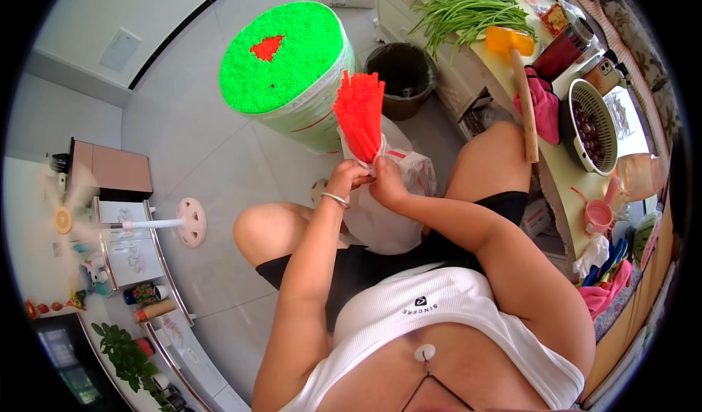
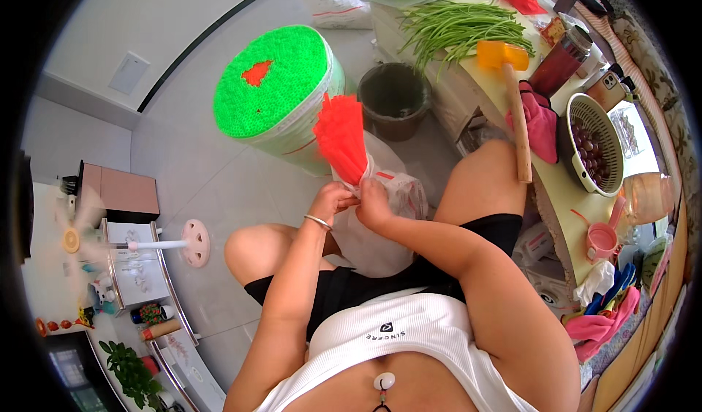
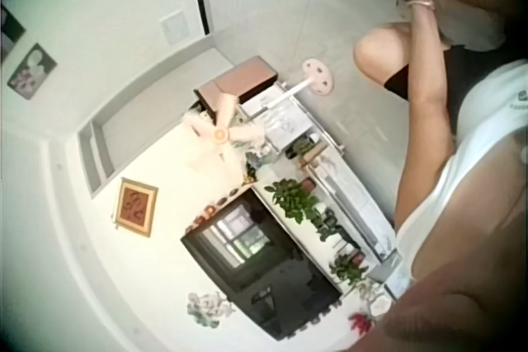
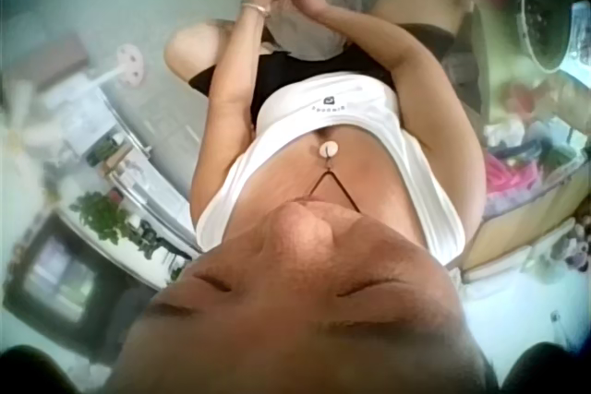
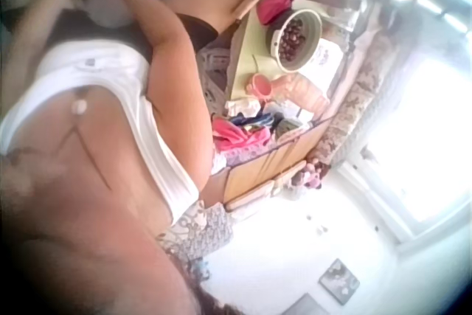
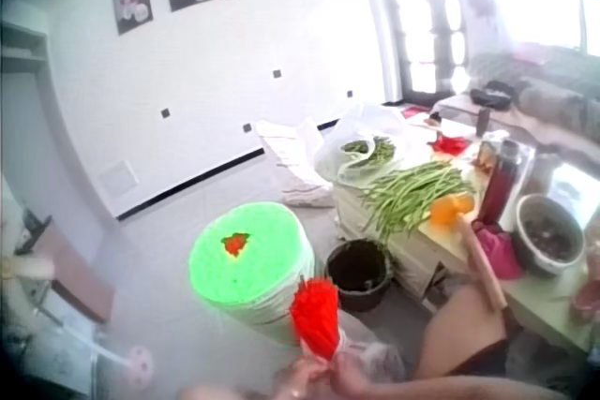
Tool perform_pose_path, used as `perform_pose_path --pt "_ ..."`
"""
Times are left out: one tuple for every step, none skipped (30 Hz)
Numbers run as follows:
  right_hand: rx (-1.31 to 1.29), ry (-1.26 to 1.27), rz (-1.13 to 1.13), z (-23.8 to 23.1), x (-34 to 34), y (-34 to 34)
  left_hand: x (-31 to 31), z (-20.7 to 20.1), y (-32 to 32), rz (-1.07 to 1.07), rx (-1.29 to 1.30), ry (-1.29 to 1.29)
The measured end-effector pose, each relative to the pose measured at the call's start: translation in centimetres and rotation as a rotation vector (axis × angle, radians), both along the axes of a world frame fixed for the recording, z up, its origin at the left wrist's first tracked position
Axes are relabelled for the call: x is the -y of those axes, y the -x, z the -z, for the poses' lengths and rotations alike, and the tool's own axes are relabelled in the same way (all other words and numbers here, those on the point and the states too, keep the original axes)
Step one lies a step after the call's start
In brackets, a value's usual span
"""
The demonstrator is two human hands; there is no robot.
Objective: The person uses a wooden mallet to strike a green circular mold filled with small red components, then removes a red textured object from a white bag and ties it with a thin red string.
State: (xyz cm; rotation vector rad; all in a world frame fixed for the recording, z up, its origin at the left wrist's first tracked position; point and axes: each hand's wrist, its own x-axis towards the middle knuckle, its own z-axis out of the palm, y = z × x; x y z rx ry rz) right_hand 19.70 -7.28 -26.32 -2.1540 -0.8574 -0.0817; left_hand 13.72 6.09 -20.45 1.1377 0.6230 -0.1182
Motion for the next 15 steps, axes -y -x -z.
perform_pose_path --pt "-0.089 -0.03 -0.005 0.2 0.0 -0.6 -0.4 -0.2 0.1 0.086 0.015 -0.064" --pt "-0.178 -0.059 -0.009 0.4 0.1 -1.2 -0.6 -0.4 0.1 0.172 0.03 -0.129" --pt "-0.267 -0.088 -0.012 0.6 0.4 -1.7 -0.4 -0.4 0.1 0.181 0.061 -0.152" --pt "-0.472 -0.173 -0.002 0.7 0.9 -1.9 0.2 -0.5 -0.1 0.195 0.093 -0.175" --pt "-0.507 -0.181 -0.021 1.3 1.3 -2.3 0.6 -0.7 -0.3 0.211 0.126 -0.197" --pt "-0.542 -0.188 -0.039 1.6 1.6 -2.6 -0.1 -1.1 -0.6 0.269 0.015 -0.217" --pt "-0.573 -0.194 -0.06 1.8 1.9 -2.8 -1.4 -0.8 -0.8 0.168 -0.005 -0.313" --pt "-0.559 -0.221 -0.11 0.8 1.5 -2.2 -3.2 -0.4 -0.2 0.047 -0.037 -0.411" --pt "-0.545 -0.247 -0.161 -0.3 1.1 -1.4 -5.1 0.0 0.5 -0.23 -0.003 -0.394" --pt "-0.53 -0.271 -0.204 -1.1 1.0 -0.8 -6.1 0.2 0.8 -0.5 0.033 -0.369" --pt "-0.504 -0.26 -0.258 -1.0 1.4 -0.6 -5.6 -0.8 0.0 -0.522 0.219 -0.17" --pt "-0.477 -0.248 -0.315 -0.9 1.6 -0.3 -5.1 -1.8 -0.7 -0.54 0.402 0.03" --pt "-0.447 -0.243 -0.379 -0.8 1.6 -0.1 -4.9 -2.6 -1.0 -0.556 0.589 0.224" --pt "-0.386 -0.236 -0.41 -0.5 1.6 0.0 -4.8 -2.7 -0.9 -0.481 0.596 0.316" --pt "-0.326 -0.23 -0.441 -0.2 1.6 -0.1 -4.6 -3.0 -0.4 -0.404 0.602 0.406"
